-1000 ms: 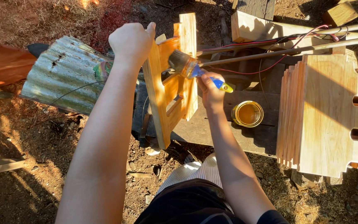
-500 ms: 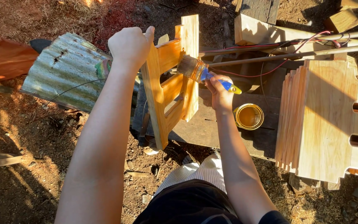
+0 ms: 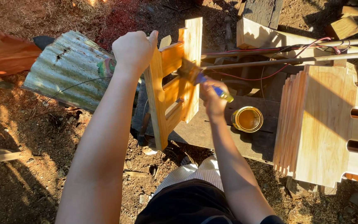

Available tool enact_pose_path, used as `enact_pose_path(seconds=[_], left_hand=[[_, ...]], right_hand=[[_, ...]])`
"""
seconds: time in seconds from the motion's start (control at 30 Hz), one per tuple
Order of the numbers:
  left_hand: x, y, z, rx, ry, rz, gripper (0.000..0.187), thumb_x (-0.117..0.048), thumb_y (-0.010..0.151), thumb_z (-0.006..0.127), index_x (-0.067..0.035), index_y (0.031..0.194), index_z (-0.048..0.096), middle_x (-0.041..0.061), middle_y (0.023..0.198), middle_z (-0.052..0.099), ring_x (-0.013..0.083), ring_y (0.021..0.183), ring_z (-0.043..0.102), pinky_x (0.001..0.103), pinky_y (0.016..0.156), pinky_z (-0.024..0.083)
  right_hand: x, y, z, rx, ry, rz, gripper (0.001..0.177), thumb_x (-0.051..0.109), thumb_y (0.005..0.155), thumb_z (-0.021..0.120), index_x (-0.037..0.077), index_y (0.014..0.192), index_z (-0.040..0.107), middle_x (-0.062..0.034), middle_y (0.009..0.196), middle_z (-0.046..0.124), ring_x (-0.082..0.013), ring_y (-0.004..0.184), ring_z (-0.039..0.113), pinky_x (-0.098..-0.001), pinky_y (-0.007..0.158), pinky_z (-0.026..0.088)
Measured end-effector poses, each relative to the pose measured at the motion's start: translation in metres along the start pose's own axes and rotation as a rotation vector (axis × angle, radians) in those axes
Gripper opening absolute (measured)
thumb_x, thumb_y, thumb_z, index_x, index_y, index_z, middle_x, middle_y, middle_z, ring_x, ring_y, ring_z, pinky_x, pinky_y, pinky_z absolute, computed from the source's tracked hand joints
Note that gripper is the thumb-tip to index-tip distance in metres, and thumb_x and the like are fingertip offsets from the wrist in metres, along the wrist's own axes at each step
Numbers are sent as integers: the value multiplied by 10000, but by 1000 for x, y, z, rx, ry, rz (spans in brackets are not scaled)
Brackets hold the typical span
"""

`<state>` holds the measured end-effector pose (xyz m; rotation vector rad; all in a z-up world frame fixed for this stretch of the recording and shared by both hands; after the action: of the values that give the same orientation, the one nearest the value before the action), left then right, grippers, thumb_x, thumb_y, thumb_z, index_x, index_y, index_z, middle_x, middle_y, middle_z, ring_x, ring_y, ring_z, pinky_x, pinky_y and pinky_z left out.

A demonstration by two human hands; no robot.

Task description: Applying varnish to a wooden furniture component with a brush.

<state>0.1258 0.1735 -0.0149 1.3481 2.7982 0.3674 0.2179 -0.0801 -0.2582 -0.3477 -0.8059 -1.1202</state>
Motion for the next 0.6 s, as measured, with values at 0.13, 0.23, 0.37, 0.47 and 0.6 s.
enact_pose_path(seconds=[0.13, 0.23, 0.37, 0.47, 0.6], left_hand=[[1, -5, -4, 6, -17, -23, 683, -587, 1078, 430, -108, 673, 701, 108, 581, 651, 322, 522, 661, 461, 461, 510], [0, -12, -15, -69, -12, 17, 666, -566, 1087, 444, -108, 683, 706, 111, 602, 661, 335, 538, 669, 469, 476, 517], [1, -23, -17, -52, -38, 15, 659, -544, 1103, 442, -101, 685, 694, 121, 606, 663, 339, 549, 670, 469, 487, 517], [-3, -35, -25, -84, -64, 49, 629, -525, 1104, 452, -101, 702, 685, 118, 608, 662, 337, 544, 669, 464, 485, 513], [-1, -50, -35, -86, -110, 81, 587, -497, 1117, 465, -105, 728, 664, 118, 591, 648, 329, 542, 665, 451, 479, 512]], right_hand=[[51, -34, 73, 39, -36, -93, 67, 22, 920, 766, 40, 961, 714, -181, 1131, 747, -276, 978, 740, -404, 919, 652], [61, -38, 73, 6, 77, 124, 126, -24, 879, 747, 64, 964, 717, -119, 1112, 697, -246, 1104, 720, -407, 909, 651], [66, -19, 58, 154, 257, 185, 67, -51, 992, 730, -37, 1057, 722, -229, 1001, 709, -274, 858, 693, -355, 744, 606], [73, 18, 80, 164, 252, 223, 68, -73, 991, 737, -58, 1052, 709, -249, 982, 714, -276, 835, 708, -355, 709, 619], [72, 61, 61, 94, -69, 262, 161, -60, 862, 771, 51, 932, 677, -205, 1041, 755, -273, 872, 782, -382, 782, 697]])
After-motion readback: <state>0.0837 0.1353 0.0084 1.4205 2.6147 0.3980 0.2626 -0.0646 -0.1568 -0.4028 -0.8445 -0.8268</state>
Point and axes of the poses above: each hand's wrist, its own y-axis towards the middle knuckle, its own z-axis out of the palm, x = y × z, the point moved 8 cm from there along y, towards the middle knuckle
